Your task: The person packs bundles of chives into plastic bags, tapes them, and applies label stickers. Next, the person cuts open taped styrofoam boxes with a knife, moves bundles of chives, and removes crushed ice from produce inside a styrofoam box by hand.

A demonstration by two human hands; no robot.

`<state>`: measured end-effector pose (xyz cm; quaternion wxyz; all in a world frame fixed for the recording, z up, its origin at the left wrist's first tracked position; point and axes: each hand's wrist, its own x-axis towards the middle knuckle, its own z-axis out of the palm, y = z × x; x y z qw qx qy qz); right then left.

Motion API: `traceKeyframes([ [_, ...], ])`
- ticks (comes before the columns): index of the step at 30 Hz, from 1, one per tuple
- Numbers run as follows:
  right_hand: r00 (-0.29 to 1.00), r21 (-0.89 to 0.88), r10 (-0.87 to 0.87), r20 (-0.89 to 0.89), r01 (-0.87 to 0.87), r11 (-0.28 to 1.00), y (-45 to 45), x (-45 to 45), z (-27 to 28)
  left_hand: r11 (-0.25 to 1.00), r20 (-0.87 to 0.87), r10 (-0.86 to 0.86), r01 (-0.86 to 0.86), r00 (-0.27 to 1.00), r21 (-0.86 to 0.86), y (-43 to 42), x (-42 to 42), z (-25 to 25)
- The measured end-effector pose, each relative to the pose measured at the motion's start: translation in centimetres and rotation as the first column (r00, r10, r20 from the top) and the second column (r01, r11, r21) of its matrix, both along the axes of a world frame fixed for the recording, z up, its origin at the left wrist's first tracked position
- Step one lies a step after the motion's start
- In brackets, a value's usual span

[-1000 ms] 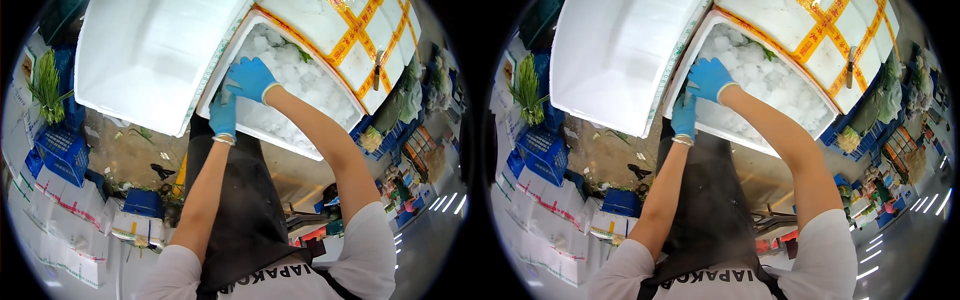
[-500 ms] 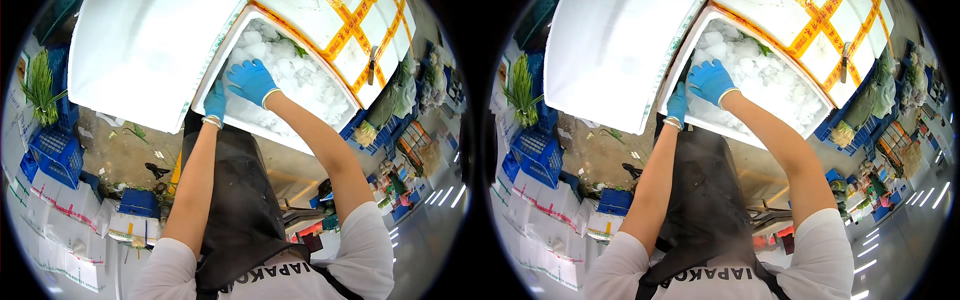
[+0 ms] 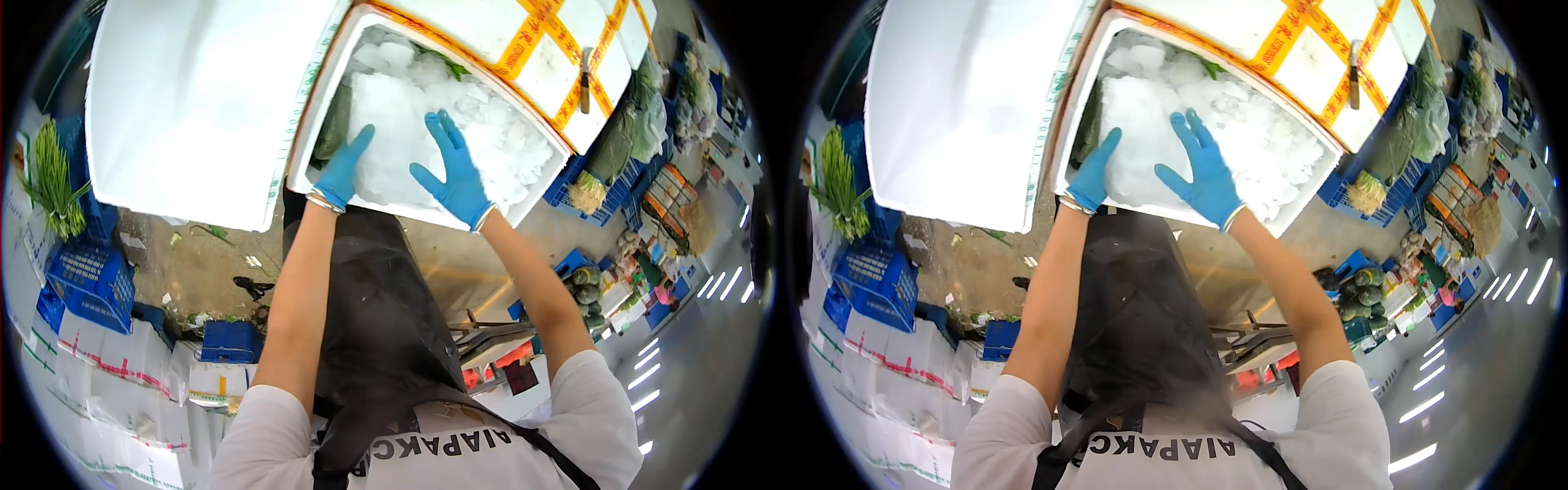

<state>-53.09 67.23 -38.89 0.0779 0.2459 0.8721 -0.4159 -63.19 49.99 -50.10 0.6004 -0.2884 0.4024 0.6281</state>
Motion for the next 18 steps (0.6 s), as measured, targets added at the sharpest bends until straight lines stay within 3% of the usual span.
traceKeyframes([
  [2,0.972,-0.316,-0.214,0.097,0.234,0.919,-1.8,2.8,-1.9,0.994,0.186,0.009,-0.029,0.982,0.108,0.2,-0.8,0.7],
  [3,0.958,-0.318,-0.281,0.063,0.286,0.904,-3.1,2.4,-2.4,0.993,0.164,0.021,-0.039,0.986,0.107,0.2,-0.4,0.3],
  [4,0.948,-0.235,-0.317,0.002,0.309,0.922,-4.7,1.5,-3.0,0.993,0.143,0.029,-0.045,0.989,0.107,0.1,0.0,0.4],
  [8,0.914,0.038,-0.405,0.035,0.403,0.914,-8.1,-0.7,0.3,0.996,0.125,0.076,-0.080,0.989,0.028,-2.2,-0.3,5.5],
  [10,0.940,0.152,-0.341,0.021,0.334,0.930,-9.7,-1.3,4.6,0.999,-0.085,0.001,-0.005,0.996,-0.042,-5.0,-0.2,9.5],
  [11,0.943,0.179,-0.324,-0.078,0.332,0.926,-10.7,-1.5,6.2,0.997,-0.153,-0.024,0.012,0.988,-0.081,-6.4,-0.5,11.2],
  [12,0.977,0.207,-0.211,-0.041,0.215,0.954,-11.5,-1.9,8.2,0.993,-0.197,-0.001,-0.022,0.980,-0.119,-7.7,-1.0,12.8],
  [13,0.962,0.250,-0.201,-0.183,0.243,0.937,-12.6,-3.5,9.4,0.987,-0.243,0.032,-0.069,0.970,-0.146,-8.7,-1.8,14.4],
  [15,0.976,0.159,-0.059,-0.208,0.093,0.983,-12.5,-6.6,12.1,0.967,-0.341,0.138,-0.201,0.930,-0.156,-9.9,-3.9,16.4],
  [17,0.935,0.113,0.029,-0.354,0.012,0.994,-12.8,-10.8,10.9,0.929,-0.423,0.280,-0.355,0.862,-0.109,-10.4,-6.4,17.5],
  [18,0.938,0.053,0.045,-0.343,-0.029,0.998,-13.2,-12.8,9.7,0.901,-0.434,0.362,-0.429,0.825,-0.065,-11.0,-7.6,17.2],
])
